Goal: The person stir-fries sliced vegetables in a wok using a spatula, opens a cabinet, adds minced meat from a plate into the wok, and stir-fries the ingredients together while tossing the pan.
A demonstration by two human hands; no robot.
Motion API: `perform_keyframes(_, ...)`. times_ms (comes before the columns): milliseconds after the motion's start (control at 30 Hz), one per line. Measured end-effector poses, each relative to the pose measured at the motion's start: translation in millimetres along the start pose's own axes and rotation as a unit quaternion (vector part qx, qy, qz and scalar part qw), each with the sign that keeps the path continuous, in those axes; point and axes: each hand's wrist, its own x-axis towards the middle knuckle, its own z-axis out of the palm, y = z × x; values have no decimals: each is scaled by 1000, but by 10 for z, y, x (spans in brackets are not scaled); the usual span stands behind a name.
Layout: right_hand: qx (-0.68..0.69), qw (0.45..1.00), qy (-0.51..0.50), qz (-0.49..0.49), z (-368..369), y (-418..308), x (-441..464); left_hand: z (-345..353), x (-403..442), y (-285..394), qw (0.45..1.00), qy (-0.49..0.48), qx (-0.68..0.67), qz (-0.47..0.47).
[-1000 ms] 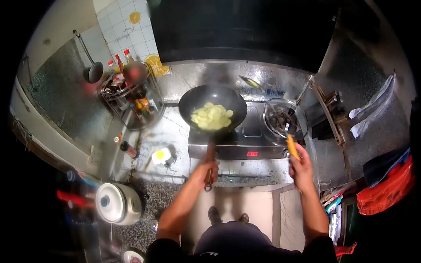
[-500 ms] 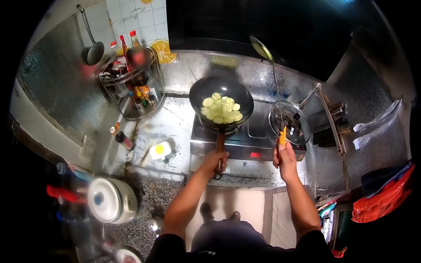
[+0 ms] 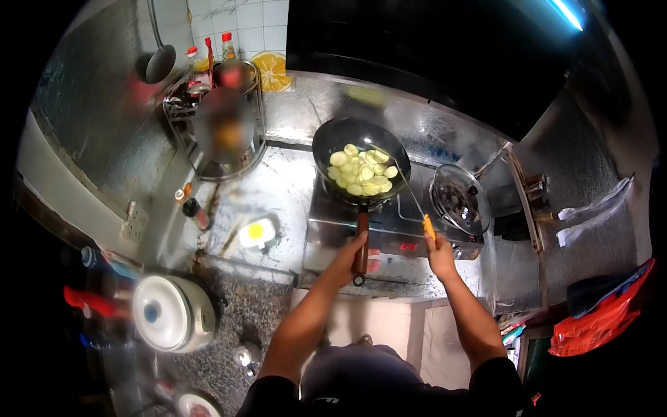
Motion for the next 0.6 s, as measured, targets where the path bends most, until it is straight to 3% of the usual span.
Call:
perform_keyframes(33, -33, 996, 58, -65, -22, -95, -19, -37, -22, -34, 1000, -13, -4, 15)
perform_keyframes(100, -88, 994, 53, -46, -17, -212, 38, -209, -48, -194, 999, -19, -10, 30)
perform_keyframes(167, -117, 990, 49, -70, 42, -305, 96, -552, -48, -478, 992, -90, -1, 87)
perform_keyframes(200, -153, 987, 38, -28, 63, -411, 98, -555, -183, -567, 993, -70, -11, 98)
perform_keyframes(233, -190, 982, 15, 0, 191, -513, 106, -509, -376, -675, 995, 8, 8, 103)
perform_keyframes(267, -197, 979, 30, -54, 321, -290, 187, -515, -564, -829, 989, 96, 18, 106)
perform_keyframes(333, -104, 989, -6, -105, 430, -138, 234, -808, -751, -1363, 976, 137, 94, 142)
perform_keyframes(367, -24, 987, -16, -159, 606, 385, 495, -866, -905, -1479, 975, 164, 95, 112)
perform_keyframes(400, 53, 987, -60, -141, 550, 400, 491, -928, -1067, -1666, 959, 219, 139, 111)
perform_keyframes(433, 163, 977, -129, -48, 426, 291, 428, -941, -1235, -1812, 945, 275, 151, 94)
perform_keyframes(467, 184, 960, -190, 95, 151, -166, 150, -949, -1429, -1965, 927, 330, 161, 75)
perform_keyframes(567, 206, 976, -51, -49, 104, 559, 268, -1256, -1842, -2842, 861, 468, 157, 124)
perform_keyframes(600, 182, 975, 0, -125, 114, 759, 228, -1221, -2013, -3047, 795, 562, 193, 122)
